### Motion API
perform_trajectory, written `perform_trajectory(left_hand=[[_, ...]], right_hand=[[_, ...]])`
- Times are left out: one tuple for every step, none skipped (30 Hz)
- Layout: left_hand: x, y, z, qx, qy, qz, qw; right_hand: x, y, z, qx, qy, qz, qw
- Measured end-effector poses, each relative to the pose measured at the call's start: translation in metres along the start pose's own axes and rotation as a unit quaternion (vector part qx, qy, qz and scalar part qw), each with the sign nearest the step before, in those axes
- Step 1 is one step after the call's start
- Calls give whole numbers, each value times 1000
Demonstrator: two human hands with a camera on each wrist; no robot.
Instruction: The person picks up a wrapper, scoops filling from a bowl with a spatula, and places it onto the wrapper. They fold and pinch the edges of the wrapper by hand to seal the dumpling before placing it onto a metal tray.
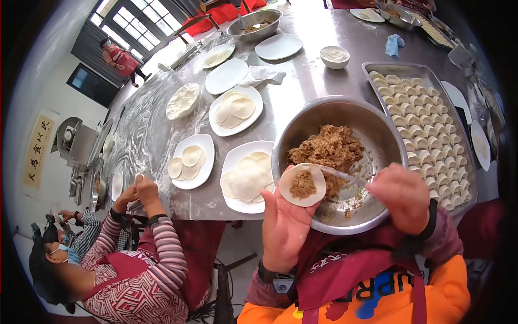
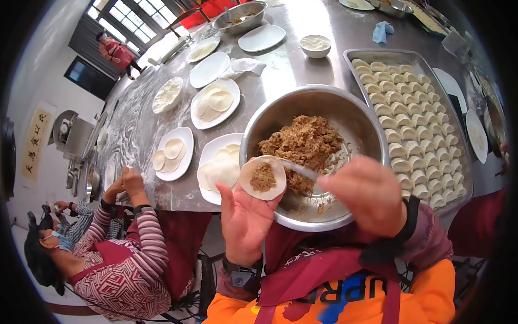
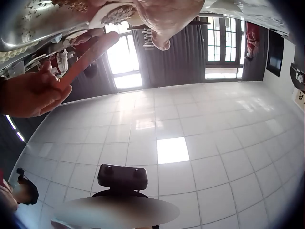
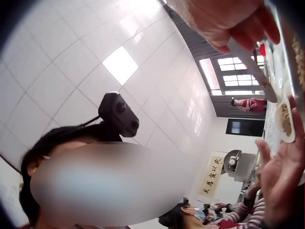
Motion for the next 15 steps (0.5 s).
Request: perform_trajectory(left_hand=[[1, -1, 0, -3, 0, 4, 1000], [2, -2, 2, -9, 0, 8, 1000], [2, -3, 3, -9, 2, 13, 1000], [0, -3, 2, -11, 3, 16, 1000], [-1, -7, -1, -7, 2, 24, 1000], [-3, -11, -8, 17, -3, 13, 1000], [-7, -12, -14, 41, -7, 2, 999], [-11, -14, -19, 62, -8, -11, 998], [-18, -17, -28, 87, 20, -30, 996], [-27, -17, -39, 115, 31, -37, 992], [-34, -16, -47, 134, 30, -49, 989], [-40, -15, -53, 155, 28, -59, 986], [-46, -13, -56, 157, 28, -61, 985], [-52, -10, -58, 162, 29, -63, 984], [-57, -7, -59, 166, 29, -69, 983]], right_hand=[[6, 3, 5, -52, 20, 18, 998], [10, 8, 10, -101, 42, 36, 993], [15, 11, 15, -126, 60, 63, 988], [14, 16, 18, -127, 67, 69, 987], [13, 16, 21, -134, 75, 71, 986], [12, 14, 23, -144, 82, 71, 984], [3, 9, 26, -137, 65, 57, 987], [-2, 5, 27, -134, 50, 43, 989], [-8, 1, 27, -128, 38, 30, 991], [-15, -1, 25, -118, 27, 18, 992], [-20, -4, 18, -80, 34, 15, 996], [-25, -8, 6, -40, 47, 12, 998], [-28, -9, -11, 25, 39, -2, 999], [-28, -11, -31, 88, 28, -16, 996], [-29, -11, -48, 128, 15, -35, 991]])
Point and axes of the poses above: each hand's wrist, its own y-axis away from the middle knuckle, its own x-axis out of the palm, z = x × y, the point moved 4 cm from there along -y, towards the middle knuckle, and after that the axes turned 4 degrees about -z, right-handed, at the moved point
